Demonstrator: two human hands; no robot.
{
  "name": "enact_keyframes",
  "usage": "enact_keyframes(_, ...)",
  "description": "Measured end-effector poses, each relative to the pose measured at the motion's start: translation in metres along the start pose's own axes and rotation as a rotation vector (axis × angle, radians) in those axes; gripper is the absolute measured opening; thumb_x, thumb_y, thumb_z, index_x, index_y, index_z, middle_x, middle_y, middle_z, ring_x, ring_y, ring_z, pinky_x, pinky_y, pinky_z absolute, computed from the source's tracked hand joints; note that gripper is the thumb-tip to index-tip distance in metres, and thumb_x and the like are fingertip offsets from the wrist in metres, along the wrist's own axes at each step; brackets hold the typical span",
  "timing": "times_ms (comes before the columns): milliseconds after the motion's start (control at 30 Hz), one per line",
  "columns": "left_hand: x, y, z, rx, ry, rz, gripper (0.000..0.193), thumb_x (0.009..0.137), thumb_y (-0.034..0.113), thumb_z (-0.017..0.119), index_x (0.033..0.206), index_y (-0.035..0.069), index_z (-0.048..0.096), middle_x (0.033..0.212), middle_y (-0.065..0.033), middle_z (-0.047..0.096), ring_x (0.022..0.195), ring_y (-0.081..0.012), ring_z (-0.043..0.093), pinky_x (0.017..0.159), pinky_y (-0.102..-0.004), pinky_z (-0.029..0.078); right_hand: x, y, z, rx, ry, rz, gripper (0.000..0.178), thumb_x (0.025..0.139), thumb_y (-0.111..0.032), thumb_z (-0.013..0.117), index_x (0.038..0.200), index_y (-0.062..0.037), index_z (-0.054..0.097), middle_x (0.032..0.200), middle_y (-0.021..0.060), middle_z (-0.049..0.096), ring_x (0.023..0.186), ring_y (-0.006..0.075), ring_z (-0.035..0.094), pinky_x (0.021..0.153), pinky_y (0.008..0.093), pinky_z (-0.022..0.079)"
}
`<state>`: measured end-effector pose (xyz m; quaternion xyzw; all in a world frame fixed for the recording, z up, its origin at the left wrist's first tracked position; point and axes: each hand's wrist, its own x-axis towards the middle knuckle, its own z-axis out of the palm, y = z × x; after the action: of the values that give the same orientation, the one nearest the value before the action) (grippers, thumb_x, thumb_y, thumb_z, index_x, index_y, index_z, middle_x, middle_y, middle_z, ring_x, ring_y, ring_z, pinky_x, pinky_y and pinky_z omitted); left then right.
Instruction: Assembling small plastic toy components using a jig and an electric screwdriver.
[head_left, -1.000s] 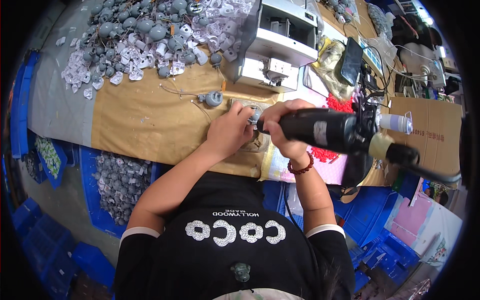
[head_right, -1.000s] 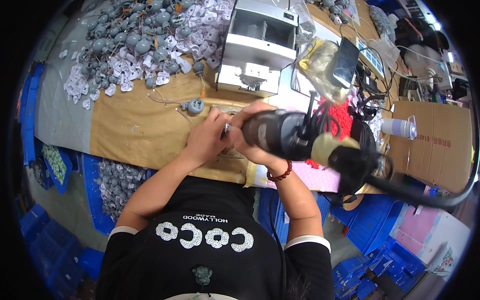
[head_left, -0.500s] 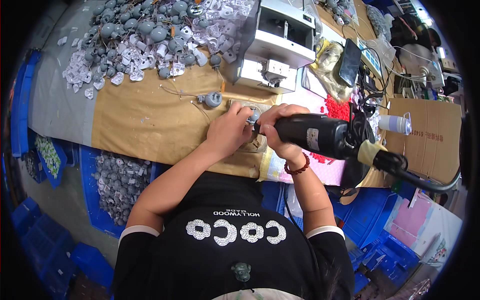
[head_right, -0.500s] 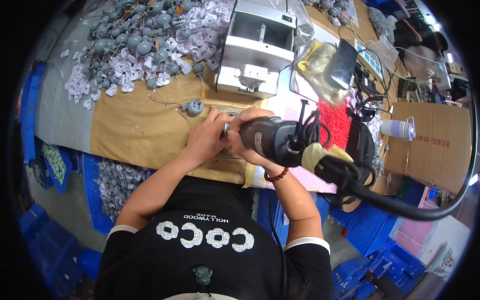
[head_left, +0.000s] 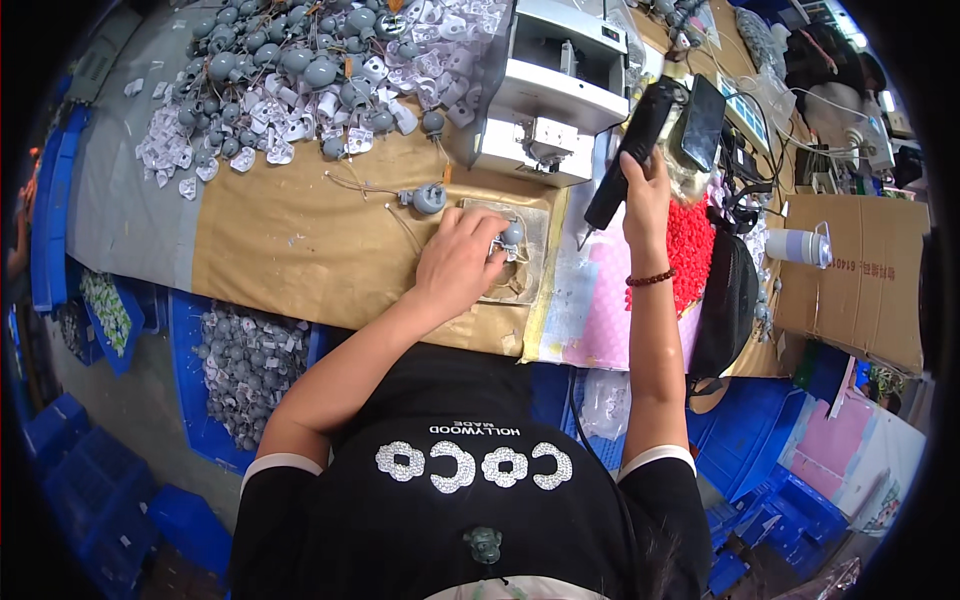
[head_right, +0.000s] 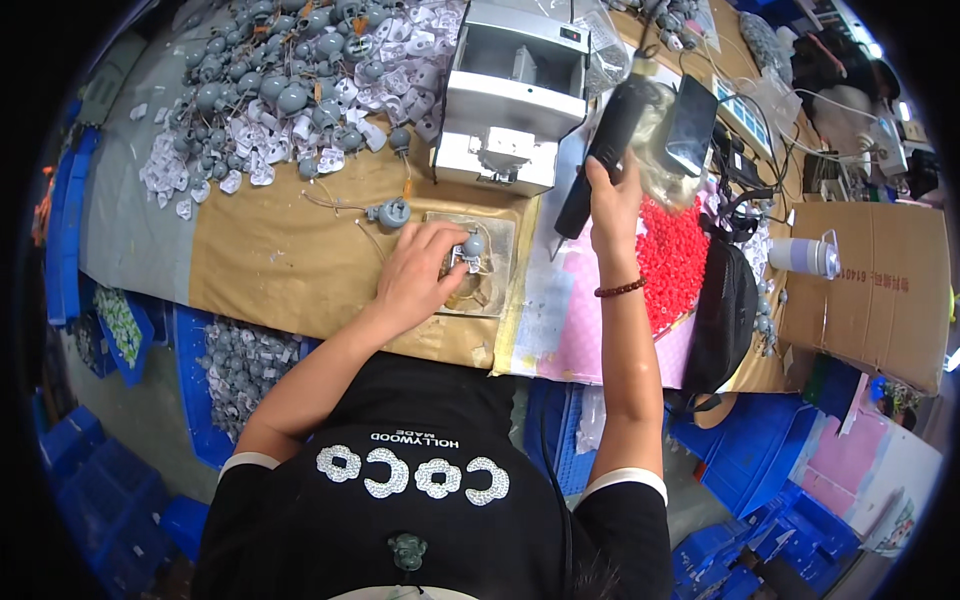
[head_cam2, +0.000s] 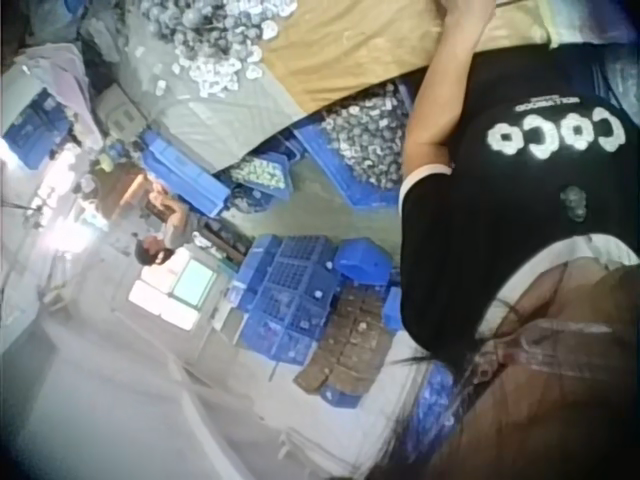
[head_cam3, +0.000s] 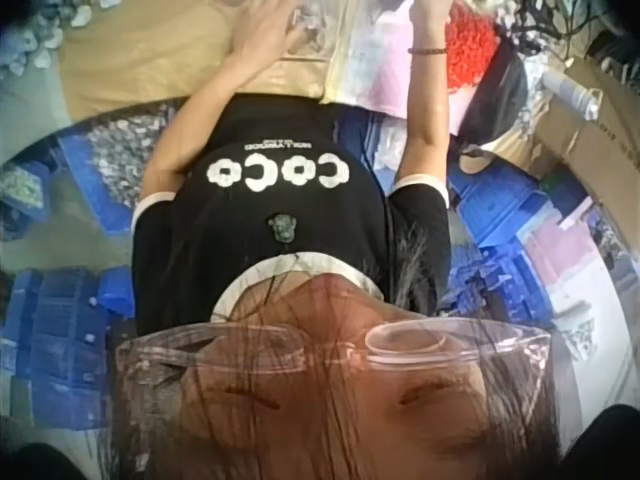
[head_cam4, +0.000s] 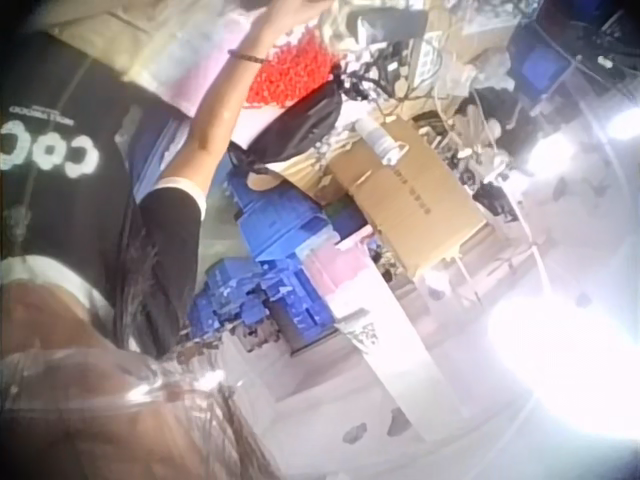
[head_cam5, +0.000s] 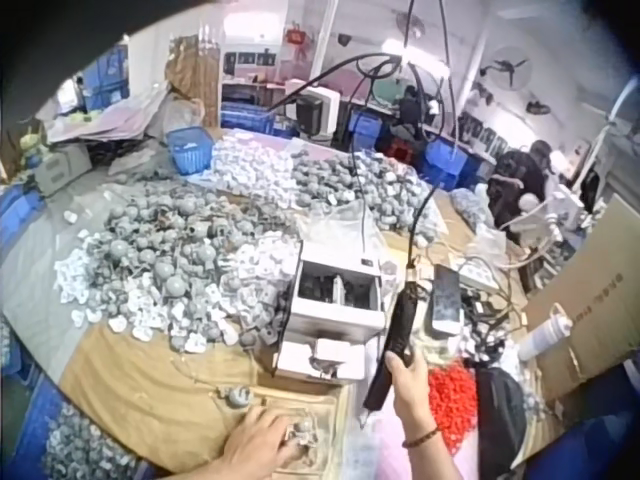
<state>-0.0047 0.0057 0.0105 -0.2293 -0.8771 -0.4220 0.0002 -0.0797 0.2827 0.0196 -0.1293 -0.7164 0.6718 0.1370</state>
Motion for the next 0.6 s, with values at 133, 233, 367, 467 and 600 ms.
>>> enact_keyframes(133,-0.006,0.0,0.005,0.025,0.068,0.083,0.032,0.083,0.009,0.073,0.113,0.006,0.062,0.111,-0.0058,0.065,0.112,-0.0299,0.055,0.093,-0.0396,0.05,-0.019,0.025,-0.007,-0.344,0.023,-0.181,0.043,0.094,-0.006,0.064,0.135,0.0042,0.057,0.122,0.0145,0.065,0.112,0.0198,0.063,0.094,0.0313,0.051)
enact_keyframes(233,-0.01,0.0,0.005,0.01,0.078,0.066,0.032,0.082,0.007,0.074,0.112,0.005,0.062,0.11,-0.0081,0.066,0.111,-0.0319,0.056,0.093,-0.0412,0.048,-0.067,-0.006,0.023,-0.412,-0.139,-0.25,0.025,0.088,-0.002,0.071,0.113,-0.003,0.069,0.11,0.0106,0.068,0.1,0.0216,0.064,0.078,0.0313,0.054)
enact_keyframes(367,-0.009,-0.001,0.006,-0.002,0.067,0.078,0.033,0.081,0.006,0.076,0.111,0.004,0.062,0.11,-0.0096,0.066,0.111,-0.0333,0.056,0.093,-0.0423,0.048,-0.104,-0.004,0.047,-0.376,-0.419,-0.211,0.016,0.088,-0.003,0.074,0.104,-0.0012,0.074,0.107,0.009,0.068,0.092,0.0167,0.064,0.077,0.0278,0.053)
enact_keyframes(467,-0.008,0.001,0.006,-0.002,0.075,0.094,0.032,0.081,0.005,0.076,0.109,0.004,0.061,0.109,-0.0103,0.065,0.11,-0.0336,0.057,0.093,-0.0425,0.048,-0.105,0.002,0.055,-0.347,-0.366,-0.251,0.013,0.088,-0.003,0.074,0.099,0.0005,0.072,0.1,0.0102,0.068,0.084,0.0179,0.064,0.068,0.0276,0.052)
enact_keyframes(600,-0.007,0.001,0.005,-0.009,0.073,0.108,0.031,0.081,0.003,0.074,0.109,0.004,0.06,0.107,-0.0111,0.064,0.109,-0.0342,0.058,0.091,-0.0425,0.049,-0.101,-0.003,0.065,-0.054,-0.3,-0.086,0.01,0.095,-0.005,0.068,0.102,0.0012,0.07,0.1,0.004,0.067,0.082,0.0101,0.06,0.069,0.0242,0.05)
